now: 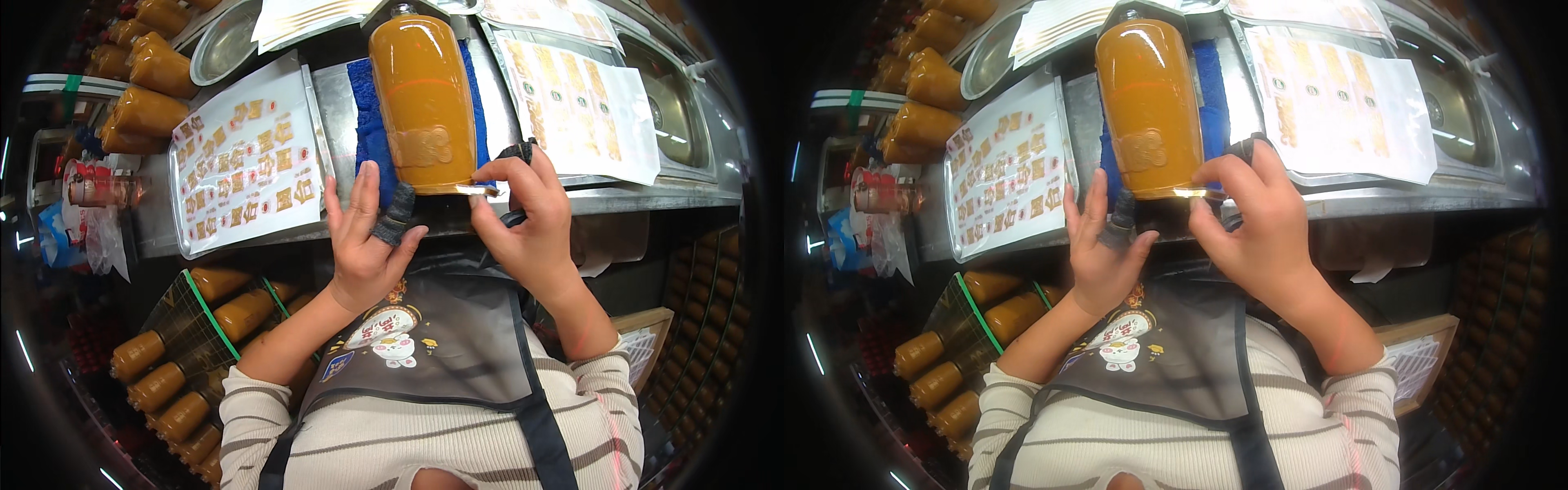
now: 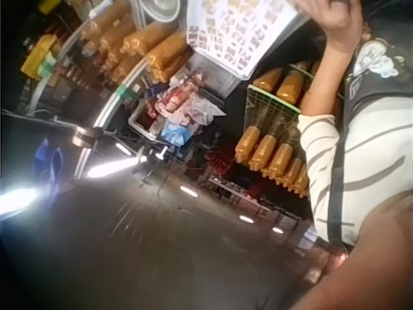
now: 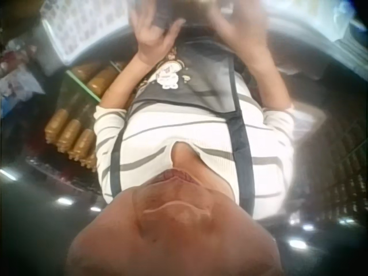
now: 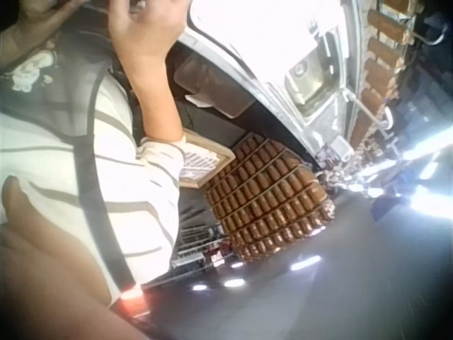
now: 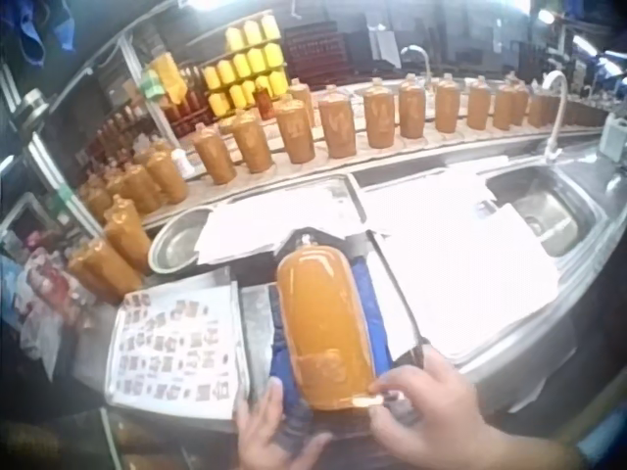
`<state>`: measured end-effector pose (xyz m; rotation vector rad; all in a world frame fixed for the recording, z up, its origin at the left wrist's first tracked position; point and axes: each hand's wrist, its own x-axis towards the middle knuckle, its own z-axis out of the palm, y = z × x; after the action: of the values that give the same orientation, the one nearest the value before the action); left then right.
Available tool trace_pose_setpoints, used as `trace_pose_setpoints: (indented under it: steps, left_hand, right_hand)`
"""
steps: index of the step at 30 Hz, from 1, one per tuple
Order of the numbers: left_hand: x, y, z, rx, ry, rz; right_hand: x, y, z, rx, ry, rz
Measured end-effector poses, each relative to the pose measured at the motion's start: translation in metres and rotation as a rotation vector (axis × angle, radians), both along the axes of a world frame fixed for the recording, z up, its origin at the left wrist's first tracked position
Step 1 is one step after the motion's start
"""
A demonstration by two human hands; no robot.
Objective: The person applies adhesive labels to amber-colored bottles one at a time. They peel each label from a sheet, position it on the bottle, and smooth it down with their fingers. Finished bottles are placed on a nearby rack.
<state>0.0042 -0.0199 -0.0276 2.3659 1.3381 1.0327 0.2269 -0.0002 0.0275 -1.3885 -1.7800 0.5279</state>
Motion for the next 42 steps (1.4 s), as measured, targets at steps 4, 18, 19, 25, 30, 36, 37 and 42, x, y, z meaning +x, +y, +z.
trace_pose_setpoints:
  steps: [4,18,19,25,30,36,37,42]
  left_hand:
    - [0.000,0.000,-0.001,-0.006,0.005,-0.002]
    - [0.001,0.003,0.003,0.019,0.030,-0.022]
    - [0.001,0.003,0.004,0.019,0.026,-0.026]
    - [0.001,0.003,0.004,0.008,0.018,-0.028]
    - [0.004,0.007,0.011,0.021,0.039,-0.055]
    - [0.006,0.013,0.021,0.075,0.098,-0.063]
    - [0.007,0.014,0.023,0.082,0.102,-0.060]
    - [0.015,0.021,0.037,0.135,0.142,-0.068]
  right_hand:
    - [0.004,0.002,0.009,-0.149,0.134,0.037]
    - [0.014,0.006,0.029,-0.731,0.629,0.087]
    - [0.014,0.004,0.030,-0.688,0.606,0.081]
    - [0.010,0.003,0.033,-0.571,0.620,0.092]
    - [0.017,0.005,0.016,-0.565,0.567,0.017]
    - [0.018,0.008,0.005,-0.578,0.562,-0.011]
    - [0.018,0.008,0.003,-0.577,0.566,-0.015]
    - [0.019,0.010,-0.004,-0.584,0.543,-0.011]
